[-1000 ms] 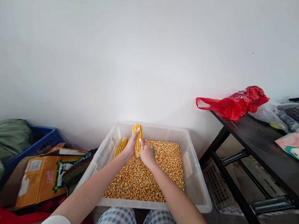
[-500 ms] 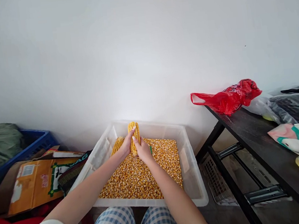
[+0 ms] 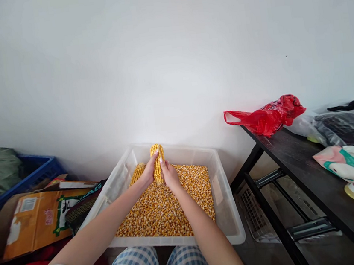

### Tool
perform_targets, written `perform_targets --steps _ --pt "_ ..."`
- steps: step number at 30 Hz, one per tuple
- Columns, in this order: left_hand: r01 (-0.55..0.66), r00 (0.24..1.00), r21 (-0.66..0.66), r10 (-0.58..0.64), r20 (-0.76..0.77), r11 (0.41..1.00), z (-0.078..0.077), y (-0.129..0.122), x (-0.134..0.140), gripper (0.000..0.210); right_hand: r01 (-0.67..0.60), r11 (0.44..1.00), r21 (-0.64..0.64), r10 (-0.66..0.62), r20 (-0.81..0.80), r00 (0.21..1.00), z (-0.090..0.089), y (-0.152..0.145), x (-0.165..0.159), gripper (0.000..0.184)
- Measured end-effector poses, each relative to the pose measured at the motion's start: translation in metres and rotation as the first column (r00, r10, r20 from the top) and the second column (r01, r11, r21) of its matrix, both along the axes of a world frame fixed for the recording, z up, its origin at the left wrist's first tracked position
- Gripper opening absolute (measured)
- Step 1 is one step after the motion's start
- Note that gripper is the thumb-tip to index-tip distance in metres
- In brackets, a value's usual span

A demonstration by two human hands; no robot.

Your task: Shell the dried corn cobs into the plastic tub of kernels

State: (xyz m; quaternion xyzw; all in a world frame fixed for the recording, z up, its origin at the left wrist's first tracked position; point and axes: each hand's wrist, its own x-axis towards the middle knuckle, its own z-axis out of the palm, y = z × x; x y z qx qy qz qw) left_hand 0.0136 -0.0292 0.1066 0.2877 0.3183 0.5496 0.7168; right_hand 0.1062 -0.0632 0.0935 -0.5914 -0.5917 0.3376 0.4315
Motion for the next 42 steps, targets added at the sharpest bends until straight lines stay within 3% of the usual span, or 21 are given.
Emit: perform_targets --steps 9,14,18,26,42 --pt "-0.032 0.997 0.111 0.039 -0.064 0.993 -0.011 -0.001 0.005 0.041 0.044 0.998 0.041 -0.047 0.097 0.994 -0.005 -0.002 -0.002 0.068" --pt "-0.041 0.997 0.135 0.050 -0.065 0.990 -0.005 -0.006 0.008 0.042 0.080 0.996 -0.047 -0.080 -0.009 0.997 -0.004 0.005 0.007 0.074" --pt "-0.009 0.998 0.129 0.016 -0.057 0.992 -0.001 -0.009 0.013 0.040 0.023 0.999 -0.026 -0.025 -0.084 0.996 0.002 0.008 0.011 0.074" --pt "-0.016 0.999 0.100 0.020 -0.040 0.995 -0.010 -0.005 0.012 0.039 -0.062 0.997 0.046 0.063 -0.013 0.998 0.000 0.007 0.007 0.067" --pt "-0.051 0.994 0.126 0.063 -0.093 0.991 -0.015 -0.006 0.011 0.039 0.070 0.997 -0.019 -0.066 0.156 0.986 -0.001 0.002 -0.001 0.074"
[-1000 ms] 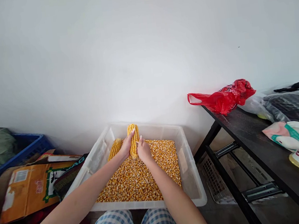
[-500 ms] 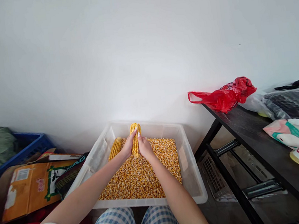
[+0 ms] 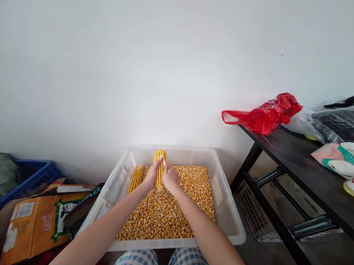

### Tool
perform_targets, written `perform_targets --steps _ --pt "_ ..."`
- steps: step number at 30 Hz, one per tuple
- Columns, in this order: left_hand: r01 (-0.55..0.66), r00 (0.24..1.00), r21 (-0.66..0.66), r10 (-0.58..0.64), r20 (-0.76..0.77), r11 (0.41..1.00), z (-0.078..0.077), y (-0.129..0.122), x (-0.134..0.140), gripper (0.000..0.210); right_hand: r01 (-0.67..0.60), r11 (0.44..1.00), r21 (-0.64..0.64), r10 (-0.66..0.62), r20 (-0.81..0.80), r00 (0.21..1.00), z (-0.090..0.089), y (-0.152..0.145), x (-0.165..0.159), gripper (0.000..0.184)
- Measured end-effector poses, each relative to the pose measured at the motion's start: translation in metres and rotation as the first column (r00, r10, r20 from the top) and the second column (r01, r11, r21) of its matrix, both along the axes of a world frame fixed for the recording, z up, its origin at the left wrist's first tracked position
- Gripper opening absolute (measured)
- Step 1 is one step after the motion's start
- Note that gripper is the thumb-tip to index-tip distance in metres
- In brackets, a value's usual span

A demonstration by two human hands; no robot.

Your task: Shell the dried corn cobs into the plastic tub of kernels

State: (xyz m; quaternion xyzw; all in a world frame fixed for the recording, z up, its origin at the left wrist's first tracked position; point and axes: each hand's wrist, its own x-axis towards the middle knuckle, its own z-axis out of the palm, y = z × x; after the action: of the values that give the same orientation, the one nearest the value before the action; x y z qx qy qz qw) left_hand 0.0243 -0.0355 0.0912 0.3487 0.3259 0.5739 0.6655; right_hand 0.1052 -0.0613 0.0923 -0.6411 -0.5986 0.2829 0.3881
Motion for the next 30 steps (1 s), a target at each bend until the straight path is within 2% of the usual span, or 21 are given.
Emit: perform_targets --steps 3,6,8,10,11,13,15,17,20,23,27,30 --pt "0.011 1.000 0.018 -0.011 -0.003 1.000 0.003 -0.001 -0.001 0.038 -0.027 1.000 -0.003 0.027 -0.031 0.999 0.003 -0.001 0.002 0.072" --pt "0.070 0.997 -0.026 -0.069 0.027 0.997 0.008 -0.002 -0.001 0.042 -0.026 0.999 -0.044 0.023 -0.056 0.998 0.009 0.001 0.011 0.071" --pt "0.130 0.990 -0.095 -0.124 0.066 0.987 0.013 -0.003 -0.001 0.048 0.088 0.996 0.004 -0.087 -0.065 0.994 0.015 0.005 0.022 0.070" --pt "0.171 0.982 -0.173 -0.154 0.106 0.970 0.017 -0.004 -0.001 0.056 0.244 0.961 0.129 -0.229 -0.118 0.966 0.019 0.010 0.033 0.066" --pt "0.183 0.980 -0.210 -0.161 0.118 0.961 0.019 -0.004 -0.001 0.059 0.296 0.939 0.176 -0.267 -0.169 0.949 0.021 0.013 0.037 0.063" --pt "0.208 0.977 -0.259 -0.185 0.110 0.943 0.021 -0.004 -0.001 0.065 0.329 0.922 0.204 -0.260 -0.302 0.917 0.022 0.017 0.043 0.059" --pt "0.252 0.968 -0.239 -0.249 0.040 0.938 0.022 -0.004 -0.002 0.066 0.268 0.952 0.147 -0.174 -0.461 0.870 0.022 0.019 0.044 0.054" --pt "0.279 0.949 -0.141 -0.294 -0.109 0.950 0.020 -0.005 -0.001 0.062 0.139 0.988 0.068 -0.069 -0.610 0.790 0.020 0.019 0.041 0.049" --pt "0.250 0.891 -0.009 -0.234 -0.389 0.968 0.015 -0.008 0.002 0.059 0.035 0.999 -0.006 -0.027 -0.753 0.657 0.016 0.019 0.036 0.046" --pt "0.306 0.799 0.005 -0.254 -0.546 0.952 0.012 -0.011 0.003 0.060 0.110 0.994 -0.003 -0.065 -0.824 0.563 0.013 0.020 0.036 0.046" --pt "0.558 0.674 0.064 -0.407 -0.617 0.827 0.012 -0.011 -0.001 0.061 0.292 0.956 0.031 -0.120 -0.867 0.484 0.015 0.021 0.040 0.044" --pt "0.642 0.547 0.088 -0.376 -0.748 0.761 0.014 -0.007 -0.008 0.070 0.401 0.916 0.010 -0.186 -0.876 0.446 0.014 0.024 0.046 0.045"
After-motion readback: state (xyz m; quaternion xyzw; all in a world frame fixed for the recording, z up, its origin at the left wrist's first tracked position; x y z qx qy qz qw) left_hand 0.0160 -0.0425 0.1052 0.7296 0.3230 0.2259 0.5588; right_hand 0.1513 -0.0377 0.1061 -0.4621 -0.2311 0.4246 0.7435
